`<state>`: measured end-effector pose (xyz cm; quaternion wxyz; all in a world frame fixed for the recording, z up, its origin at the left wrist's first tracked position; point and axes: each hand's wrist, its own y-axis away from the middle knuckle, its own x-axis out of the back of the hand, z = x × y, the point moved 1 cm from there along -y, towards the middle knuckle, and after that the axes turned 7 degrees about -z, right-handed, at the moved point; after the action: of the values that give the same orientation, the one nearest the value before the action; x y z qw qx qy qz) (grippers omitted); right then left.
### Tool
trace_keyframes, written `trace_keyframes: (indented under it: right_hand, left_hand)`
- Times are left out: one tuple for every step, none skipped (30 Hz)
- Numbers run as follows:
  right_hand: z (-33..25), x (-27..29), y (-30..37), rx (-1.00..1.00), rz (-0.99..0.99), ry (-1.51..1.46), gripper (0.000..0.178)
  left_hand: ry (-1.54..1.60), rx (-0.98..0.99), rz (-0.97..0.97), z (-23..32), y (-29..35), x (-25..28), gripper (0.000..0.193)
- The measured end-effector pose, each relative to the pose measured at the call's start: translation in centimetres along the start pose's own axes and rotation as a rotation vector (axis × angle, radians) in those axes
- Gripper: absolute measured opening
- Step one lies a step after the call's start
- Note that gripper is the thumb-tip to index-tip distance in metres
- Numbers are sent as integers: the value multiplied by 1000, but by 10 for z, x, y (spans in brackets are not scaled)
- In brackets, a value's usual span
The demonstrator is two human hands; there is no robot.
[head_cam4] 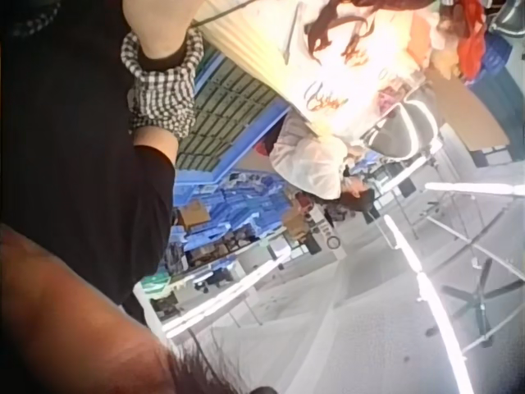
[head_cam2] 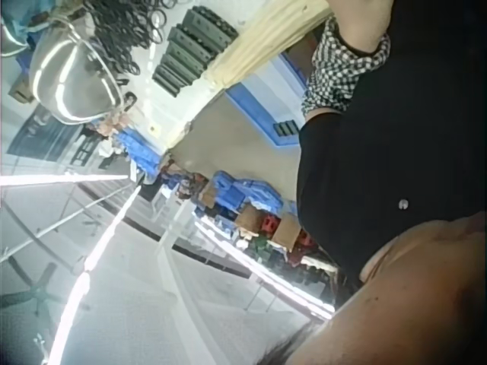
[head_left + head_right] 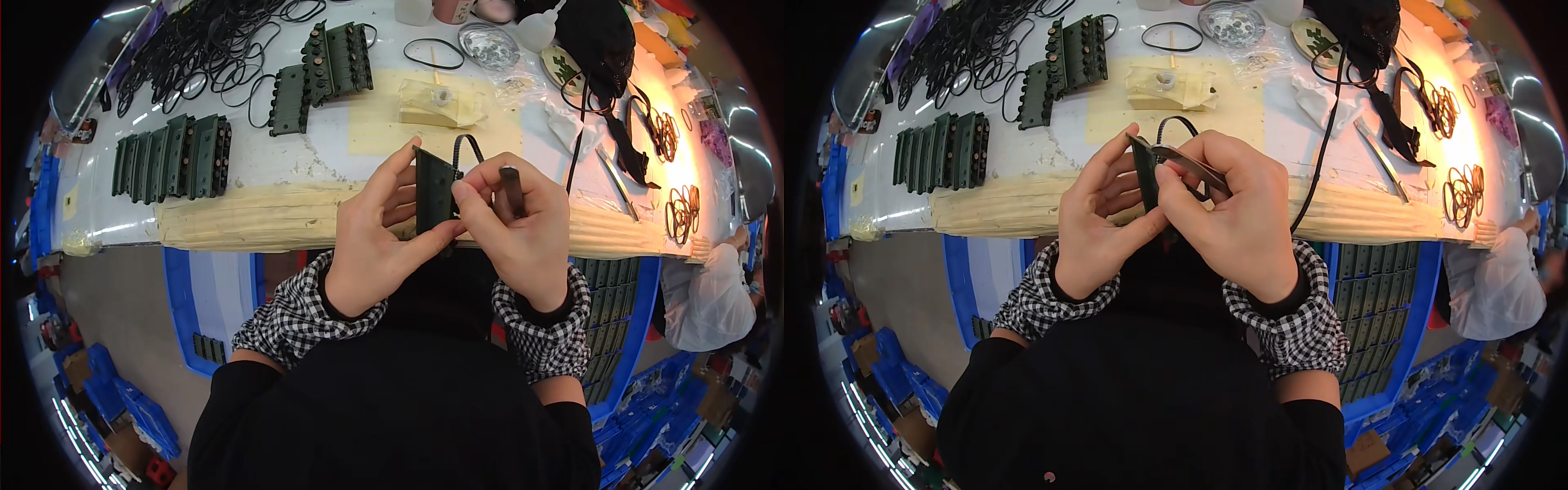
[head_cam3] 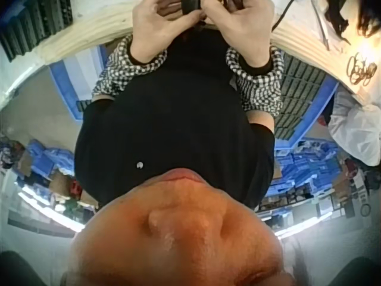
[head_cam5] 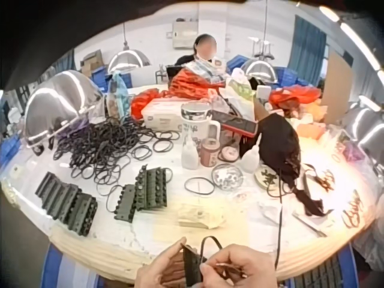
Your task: Assemble toy tanks by installing internal components like circuit boards and wiring into the chassis using tweezers.
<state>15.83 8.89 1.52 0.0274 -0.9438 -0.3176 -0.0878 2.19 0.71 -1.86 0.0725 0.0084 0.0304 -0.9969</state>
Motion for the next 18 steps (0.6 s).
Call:
trace_keyframes:
  right_hand:
    - [1,0,0,3,-4,-3,9]
    - [3,-1,-1,7,-4,-12,10]
    - [6,-1,-1,11,-4,-22,11]
    - [7,-2,-1,15,-3,-32,11]
    - [6,-1,0,-3,-16,13,12]
    - [3,0,0,-22,-30,56,12]
    - [1,1,0,-40,-45,100,13]
    - [1,1,1,-20,-56,130,13]
    - [0,1,2,0,-66,161,13]
    - [0,1,2,21,-76,192,13]
    - [2,1,2,37,-66,187,14]
    - [6,0,2,54,-54,184,14]
    - [8,0,3,72,-41,181,14]
    - [6,0,3,171,-20,264,15]
    - [4,-1,2,275,-5,345,16]
    - [1,-1,2,380,10,426,18]
    - [-4,1,7,359,39,368,19]
    - [-6,4,9,341,100,335,18]
  left_hand:
    - [6,4,3,0,0,0,81]
    - [11,8,6,0,-1,-1,80]
    - [17,12,9,0,-1,-1,80]
    - [17,17,8,0,-1,-1,80]
    - [18,23,6,0,-1,0,80]
    - [17,29,7,0,-1,0,80]
    - [26,39,10,0,-1,1,80]
    - [35,50,12,-1,-1,1,80]
    - [45,59,13,-1,-2,1,80]
    - [36,53,9,-2,-2,1,80]
    - [26,46,5,-3,-2,1,81]
    - [17,37,-1,-4,-3,2,81]
    - [76,72,-9,-5,-4,2,80]
    - [136,107,-18,-5,-4,3,79]
    - [193,139,-19,-6,-5,5,77]
    - [278,184,-68,-5,-7,9,75]
    - [364,228,-118,-3,-8,14,73]
    - [449,275,-168,-2,-9,20,71]
